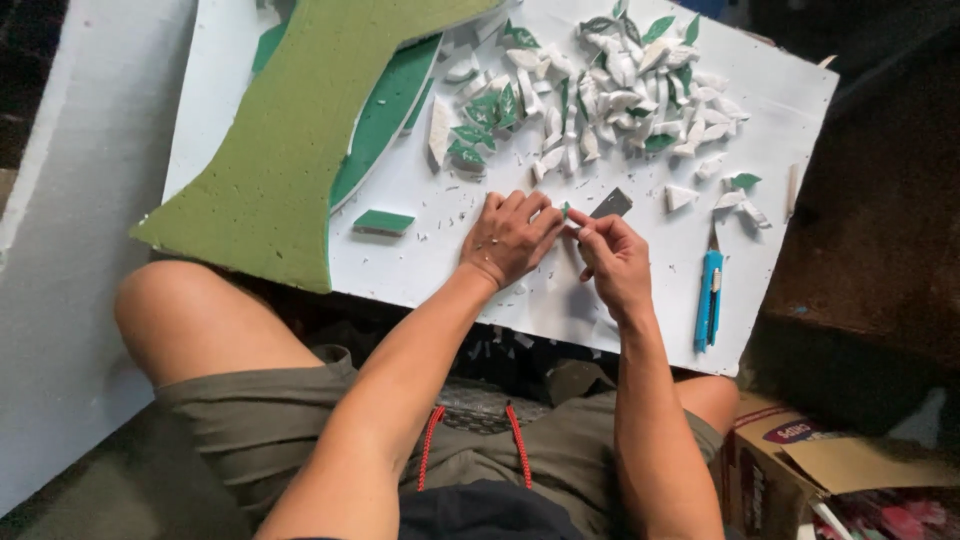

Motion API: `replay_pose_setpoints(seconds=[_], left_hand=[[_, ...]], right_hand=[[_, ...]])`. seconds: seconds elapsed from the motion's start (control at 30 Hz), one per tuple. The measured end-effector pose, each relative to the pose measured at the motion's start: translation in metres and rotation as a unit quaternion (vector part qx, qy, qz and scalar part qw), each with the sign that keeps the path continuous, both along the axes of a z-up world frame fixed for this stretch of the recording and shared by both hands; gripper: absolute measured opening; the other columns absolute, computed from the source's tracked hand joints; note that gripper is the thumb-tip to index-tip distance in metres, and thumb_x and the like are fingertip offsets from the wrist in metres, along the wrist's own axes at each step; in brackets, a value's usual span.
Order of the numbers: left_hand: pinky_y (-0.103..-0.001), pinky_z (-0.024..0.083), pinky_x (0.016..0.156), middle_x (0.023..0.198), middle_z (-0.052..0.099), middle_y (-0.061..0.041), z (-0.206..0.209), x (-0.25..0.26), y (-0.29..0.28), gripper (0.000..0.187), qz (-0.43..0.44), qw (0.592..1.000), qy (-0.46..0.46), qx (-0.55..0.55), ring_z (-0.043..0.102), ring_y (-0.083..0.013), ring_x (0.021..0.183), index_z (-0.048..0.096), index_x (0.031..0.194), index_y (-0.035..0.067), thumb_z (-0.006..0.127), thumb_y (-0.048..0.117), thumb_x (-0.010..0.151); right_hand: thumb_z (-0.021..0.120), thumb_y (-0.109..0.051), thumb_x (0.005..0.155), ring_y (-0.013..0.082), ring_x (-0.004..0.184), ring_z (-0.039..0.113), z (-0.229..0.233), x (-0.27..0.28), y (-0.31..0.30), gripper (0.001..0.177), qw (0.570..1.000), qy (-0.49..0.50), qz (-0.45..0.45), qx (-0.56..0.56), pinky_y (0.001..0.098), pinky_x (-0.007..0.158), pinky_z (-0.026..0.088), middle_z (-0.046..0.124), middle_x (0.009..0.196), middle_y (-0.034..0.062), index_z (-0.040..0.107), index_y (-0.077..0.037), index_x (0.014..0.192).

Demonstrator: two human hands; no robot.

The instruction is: The person is using a small utility blade to trim and carve small pieces of green and white foam on a white work surface.

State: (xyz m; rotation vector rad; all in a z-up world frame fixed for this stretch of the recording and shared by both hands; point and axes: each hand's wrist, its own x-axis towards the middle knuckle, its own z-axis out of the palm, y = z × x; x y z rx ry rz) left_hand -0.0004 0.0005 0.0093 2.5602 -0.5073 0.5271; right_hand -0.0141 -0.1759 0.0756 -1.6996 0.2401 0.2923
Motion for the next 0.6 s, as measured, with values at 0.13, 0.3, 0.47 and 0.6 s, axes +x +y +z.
replay_pose_setpoints(seconds=[0.13,0.3,0.47,0.6], left_hand=[[-0.038,0.045,0.077,0.093,0.053,0.006,0.004,0.001,-0.001,0.014,0.005,1.0,-0.016,0.008,0.059,-0.0185,0.081,0.056,0.093,0.027,0.062,0.039,0.095],[-0.036,0.044,0.078,0.091,0.051,0.005,0.003,0.0,-0.001,0.011,0.007,1.0,0.002,-0.003,0.059,-0.0189,0.082,0.054,0.099,0.025,0.053,0.036,0.099],[-0.035,0.044,0.076,0.087,0.045,0.006,-0.001,0.0,-0.002,0.01,0.022,0.999,0.017,-0.037,0.058,-0.0185,0.079,0.052,0.103,0.025,0.05,0.033,0.098],[-0.035,0.045,0.079,0.09,0.049,0.004,0.013,-0.002,0.001,0.02,0.01,0.999,0.011,-0.051,0.059,-0.02,0.08,0.055,0.106,0.025,0.062,0.032,0.088]], right_hand=[[0.065,-0.007,0.098,0.0276,0.101,0.077,-0.004,0.0,-0.002,0.01,1.0,0.0,0.003,-0.012,0.0235,0.045,0.05,0.075,0.12,0.0211,0.063,-0.002,0.09],[0.065,-0.007,0.098,0.0235,0.096,0.076,-0.001,-0.001,-0.001,0.01,1.0,0.002,-0.002,-0.002,0.0226,0.046,0.049,0.074,0.121,0.0194,0.063,-0.003,0.09],[0.064,-0.007,0.098,0.0176,0.078,0.072,0.004,-0.002,0.002,0.009,1.0,-0.003,-0.003,-0.001,0.0228,0.045,0.05,0.075,0.116,0.0208,0.063,-0.002,0.09],[0.064,-0.007,0.098,0.0115,0.069,0.064,0.011,-0.002,0.004,0.008,1.0,0.003,0.001,0.006,0.0226,0.046,0.051,0.076,0.111,0.0188,0.063,-0.003,0.091]])
